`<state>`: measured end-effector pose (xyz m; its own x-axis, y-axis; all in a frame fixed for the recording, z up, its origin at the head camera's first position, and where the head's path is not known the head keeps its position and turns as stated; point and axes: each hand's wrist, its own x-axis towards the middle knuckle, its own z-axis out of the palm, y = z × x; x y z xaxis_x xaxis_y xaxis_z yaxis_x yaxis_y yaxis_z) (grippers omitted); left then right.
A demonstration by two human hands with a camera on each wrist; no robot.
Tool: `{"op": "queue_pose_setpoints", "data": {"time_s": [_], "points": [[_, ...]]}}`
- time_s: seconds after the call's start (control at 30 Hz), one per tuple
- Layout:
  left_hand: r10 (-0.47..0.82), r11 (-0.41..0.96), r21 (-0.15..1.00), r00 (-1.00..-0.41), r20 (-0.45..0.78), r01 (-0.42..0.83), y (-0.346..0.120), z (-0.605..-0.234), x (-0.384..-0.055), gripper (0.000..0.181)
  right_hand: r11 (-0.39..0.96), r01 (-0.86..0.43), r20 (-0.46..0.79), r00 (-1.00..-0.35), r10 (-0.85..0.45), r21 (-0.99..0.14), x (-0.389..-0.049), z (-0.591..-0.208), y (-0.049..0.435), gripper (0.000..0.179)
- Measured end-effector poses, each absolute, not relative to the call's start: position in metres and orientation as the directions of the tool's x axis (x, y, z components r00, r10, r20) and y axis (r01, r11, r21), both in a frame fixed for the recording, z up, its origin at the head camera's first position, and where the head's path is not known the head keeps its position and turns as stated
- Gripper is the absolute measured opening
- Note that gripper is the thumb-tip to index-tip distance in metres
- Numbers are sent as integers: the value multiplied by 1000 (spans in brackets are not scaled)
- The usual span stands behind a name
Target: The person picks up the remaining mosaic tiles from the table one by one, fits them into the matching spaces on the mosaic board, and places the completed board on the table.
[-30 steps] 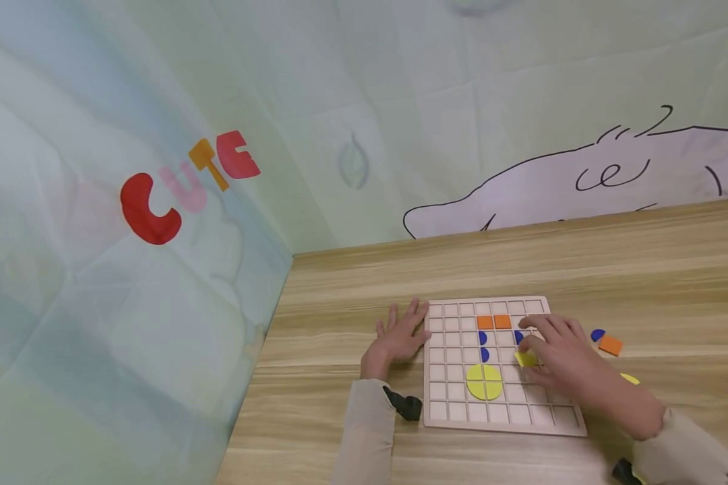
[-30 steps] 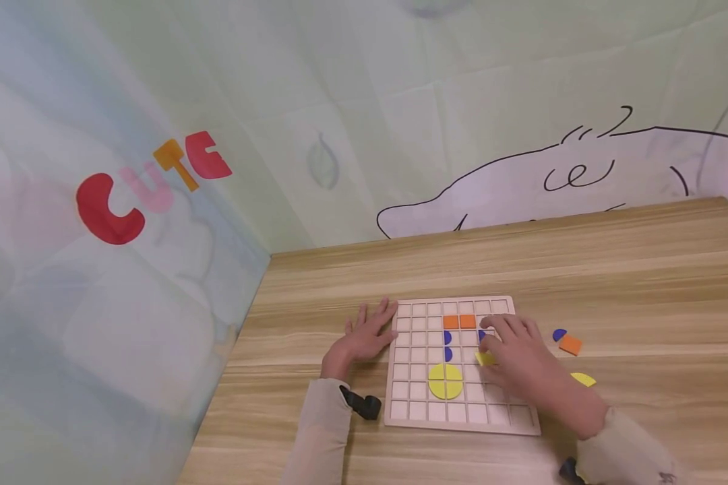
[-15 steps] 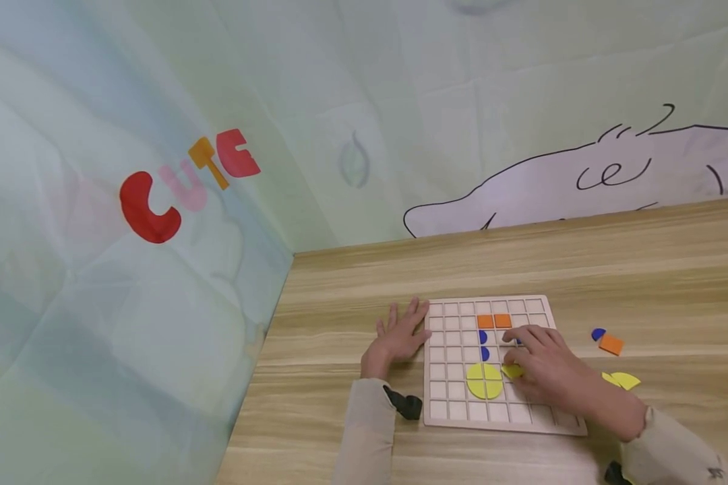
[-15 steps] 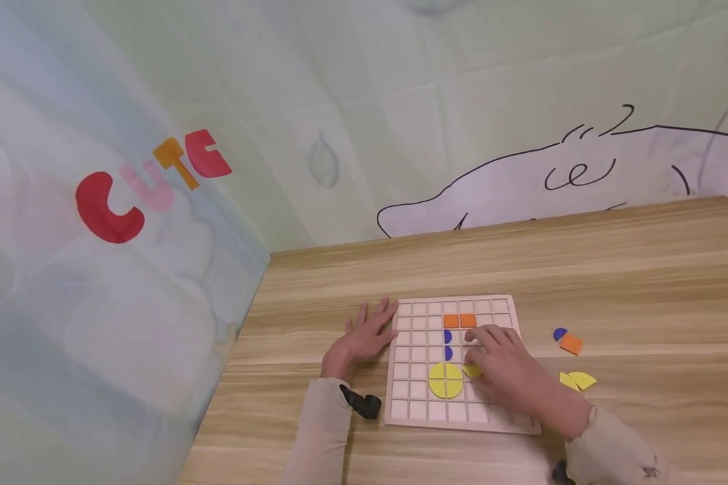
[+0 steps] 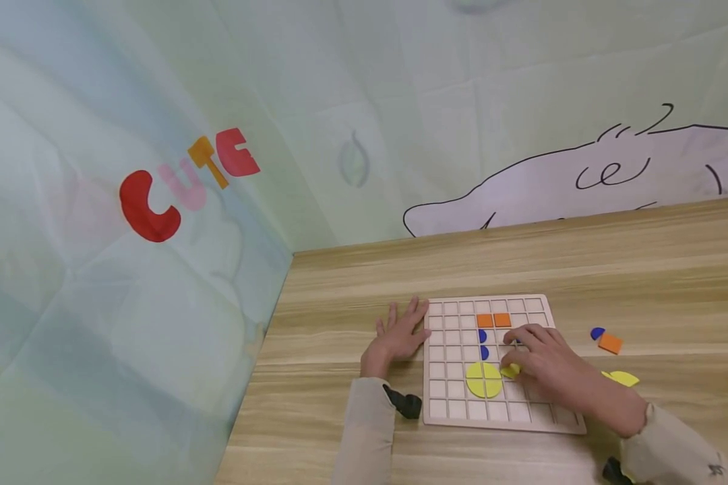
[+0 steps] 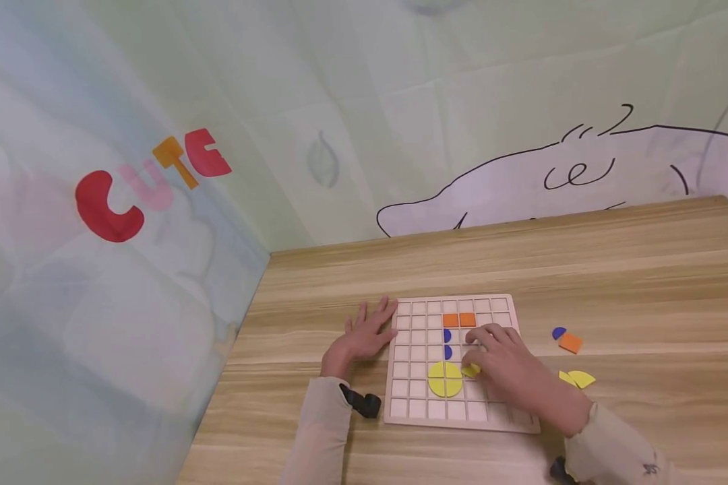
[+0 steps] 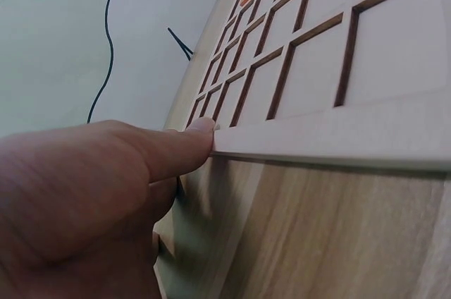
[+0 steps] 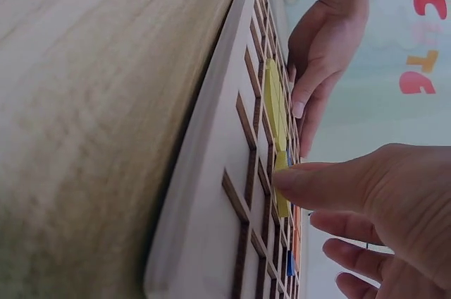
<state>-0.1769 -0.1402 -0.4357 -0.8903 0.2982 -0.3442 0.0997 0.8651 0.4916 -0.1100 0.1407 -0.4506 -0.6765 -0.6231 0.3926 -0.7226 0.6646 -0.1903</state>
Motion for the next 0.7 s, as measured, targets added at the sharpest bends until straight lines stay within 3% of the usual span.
{"op": "queue_pose_setpoints", "data": {"time_s": [0.7], "points": [[299,867,488,-891,-342,103,-141,-440,-178,58,677,-697,333,-713,-617,-237,-112,-445,144,26]]}}
